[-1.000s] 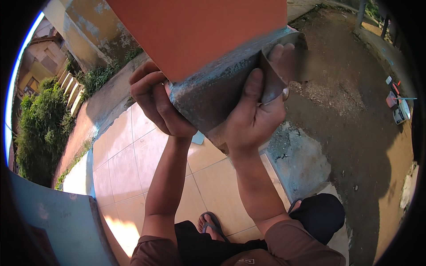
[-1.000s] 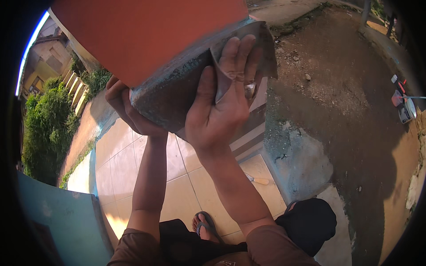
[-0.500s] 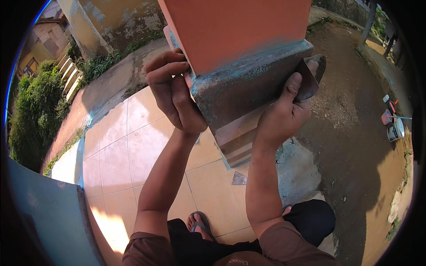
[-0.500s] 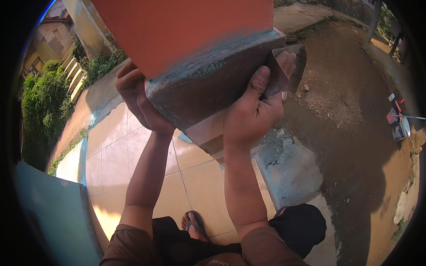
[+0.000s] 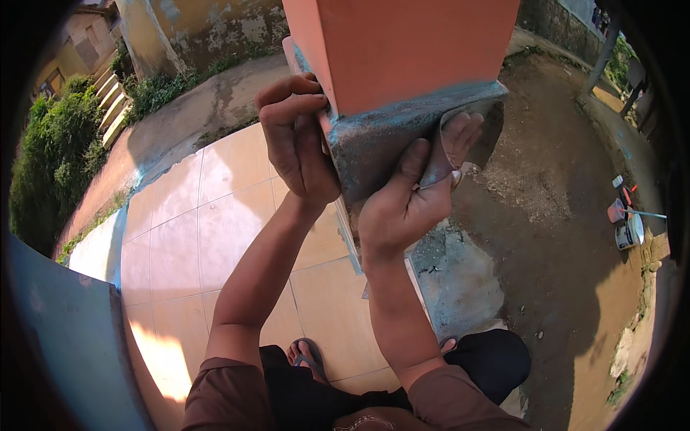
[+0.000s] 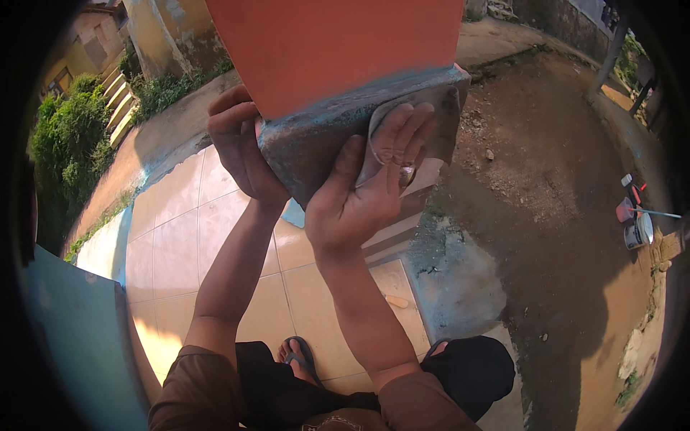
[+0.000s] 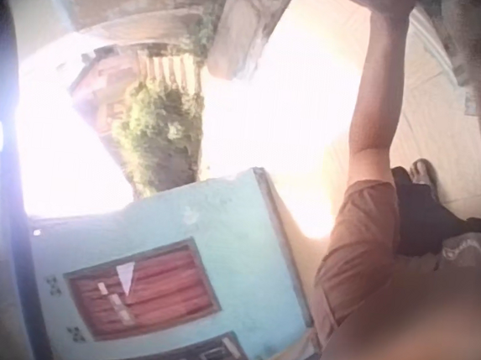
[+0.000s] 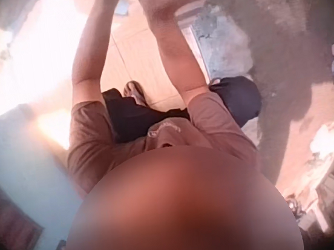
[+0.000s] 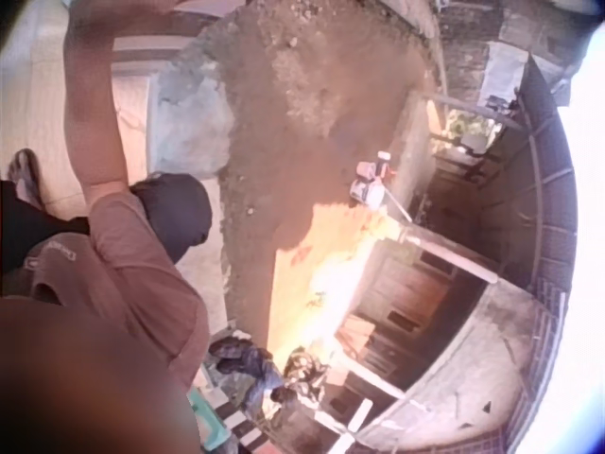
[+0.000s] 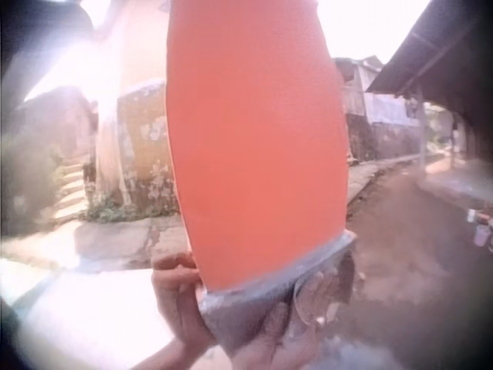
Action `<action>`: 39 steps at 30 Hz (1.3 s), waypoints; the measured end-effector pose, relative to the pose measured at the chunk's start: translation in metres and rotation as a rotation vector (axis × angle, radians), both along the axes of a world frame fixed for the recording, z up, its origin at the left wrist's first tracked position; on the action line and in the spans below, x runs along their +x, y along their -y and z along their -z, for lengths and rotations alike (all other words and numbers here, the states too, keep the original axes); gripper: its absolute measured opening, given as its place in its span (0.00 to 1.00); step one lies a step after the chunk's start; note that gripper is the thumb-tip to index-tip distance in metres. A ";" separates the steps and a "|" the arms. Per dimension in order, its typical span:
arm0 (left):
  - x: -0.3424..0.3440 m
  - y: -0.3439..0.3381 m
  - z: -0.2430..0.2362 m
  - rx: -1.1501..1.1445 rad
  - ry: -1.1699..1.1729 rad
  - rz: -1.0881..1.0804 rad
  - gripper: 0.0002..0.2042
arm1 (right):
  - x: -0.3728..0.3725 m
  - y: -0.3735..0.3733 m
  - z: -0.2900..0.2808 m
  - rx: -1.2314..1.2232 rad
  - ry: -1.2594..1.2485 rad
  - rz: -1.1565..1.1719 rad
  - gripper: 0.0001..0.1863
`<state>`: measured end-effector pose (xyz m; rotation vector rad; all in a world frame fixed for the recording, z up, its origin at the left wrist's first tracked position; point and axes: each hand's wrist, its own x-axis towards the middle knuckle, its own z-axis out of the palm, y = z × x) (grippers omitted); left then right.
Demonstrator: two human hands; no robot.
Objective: The person smooths the corner of a concrete pillar using a sanding block. They repeatedly rub the sanding block along the edges and faces of the pillar to even out the surface.
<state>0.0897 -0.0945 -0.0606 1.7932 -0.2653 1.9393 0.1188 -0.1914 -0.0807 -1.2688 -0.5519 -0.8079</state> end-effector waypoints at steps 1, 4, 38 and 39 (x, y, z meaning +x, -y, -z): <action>0.000 0.004 0.000 -0.044 0.016 0.019 0.06 | -0.030 0.001 0.000 -0.111 0.063 -0.065 0.27; 0.010 0.013 0.002 -0.139 0.080 0.154 0.07 | -0.067 0.004 0.015 -0.283 0.194 -0.159 0.27; -0.002 -0.001 -0.001 0.009 -0.049 -0.070 0.07 | -0.002 -0.001 0.015 0.038 0.074 -0.034 0.25; 0.000 -0.003 -0.001 -0.002 -0.037 -0.056 0.07 | -0.041 -0.003 0.025 -0.066 0.103 -0.133 0.26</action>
